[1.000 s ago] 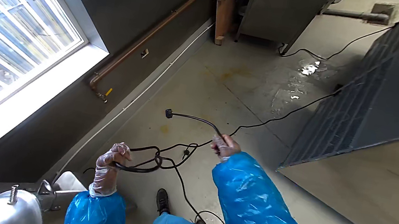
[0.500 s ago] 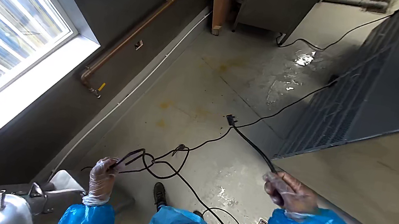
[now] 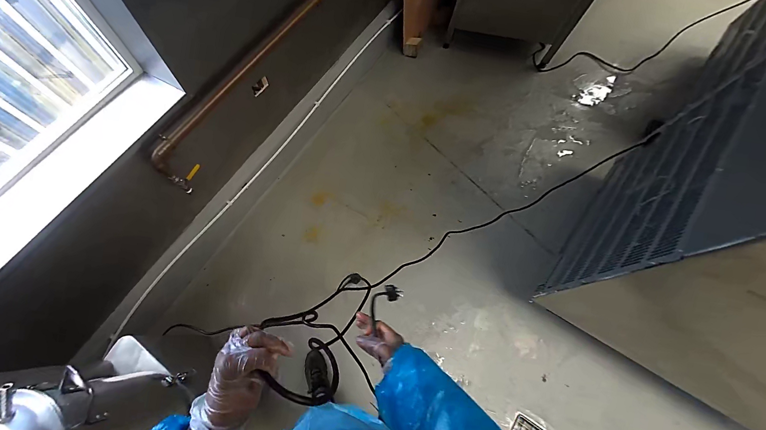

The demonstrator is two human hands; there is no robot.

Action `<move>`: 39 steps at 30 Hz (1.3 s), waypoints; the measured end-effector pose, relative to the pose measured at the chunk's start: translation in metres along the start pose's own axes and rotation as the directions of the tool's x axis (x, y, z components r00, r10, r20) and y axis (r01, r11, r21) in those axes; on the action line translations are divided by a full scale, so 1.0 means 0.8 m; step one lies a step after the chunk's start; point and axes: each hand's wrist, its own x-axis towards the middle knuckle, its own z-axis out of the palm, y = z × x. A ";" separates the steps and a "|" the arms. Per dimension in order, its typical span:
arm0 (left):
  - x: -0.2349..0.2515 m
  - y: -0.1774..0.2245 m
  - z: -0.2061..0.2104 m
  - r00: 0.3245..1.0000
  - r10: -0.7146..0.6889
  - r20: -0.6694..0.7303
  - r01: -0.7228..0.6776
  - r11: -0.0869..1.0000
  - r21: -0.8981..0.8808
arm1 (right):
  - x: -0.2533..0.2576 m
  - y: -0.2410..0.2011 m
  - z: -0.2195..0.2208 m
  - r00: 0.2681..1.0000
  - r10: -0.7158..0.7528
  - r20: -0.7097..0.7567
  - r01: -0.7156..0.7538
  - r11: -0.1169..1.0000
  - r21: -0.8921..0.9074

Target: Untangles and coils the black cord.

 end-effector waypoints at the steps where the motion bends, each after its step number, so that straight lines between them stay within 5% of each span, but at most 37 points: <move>1: 0.002 0.002 0.001 1.000 0.007 0.011 -0.007 1.000 0.020 | 0.015 0.006 0.013 0.999 0.007 0.045 -0.002 0.995 -0.098; 7: 0.007 0.010 0.004 0.991 0.047 0.129 -0.045 0.999 -0.016 | 0.077 0.036 0.058 0.952 0.147 0.269 -0.015 0.900 -0.436; 14: 0.009 -0.012 -0.025 0.985 0.029 0.172 -0.014 0.996 -0.090 | 0.093 0.023 0.075 0.963 0.232 0.135 -0.193 0.948 -0.252; 24: 0.033 -0.052 0.005 0.967 -0.077 0.244 0.105 0.989 -0.104 | 0.007 -0.016 0.051 0.994 0.093 0.063 -0.089 0.994 -0.062; 28: 0.033 -0.046 0.028 0.875 -0.109 0.471 0.124 0.992 0.000 | -0.028 -0.029 0.037 0.997 -0.047 0.063 0.054 0.992 -0.111; 33: 0.015 -0.013 0.081 0.743 0.152 0.651 -0.148 0.987 -0.061 | -0.033 -0.033 0.034 0.997 0.017 0.075 -0.013 0.999 -0.044; 36: 0.011 -0.011 0.094 0.673 0.114 0.731 -0.089 0.993 -0.073 | -0.049 -0.032 0.032 0.994 0.060 0.088 -0.066 0.995 0.076; 39: 0.010 -0.015 0.093 0.648 0.013 0.762 0.022 0.999 -0.036 | -0.070 -0.032 0.028 0.997 0.031 0.065 -0.029 0.999 -0.031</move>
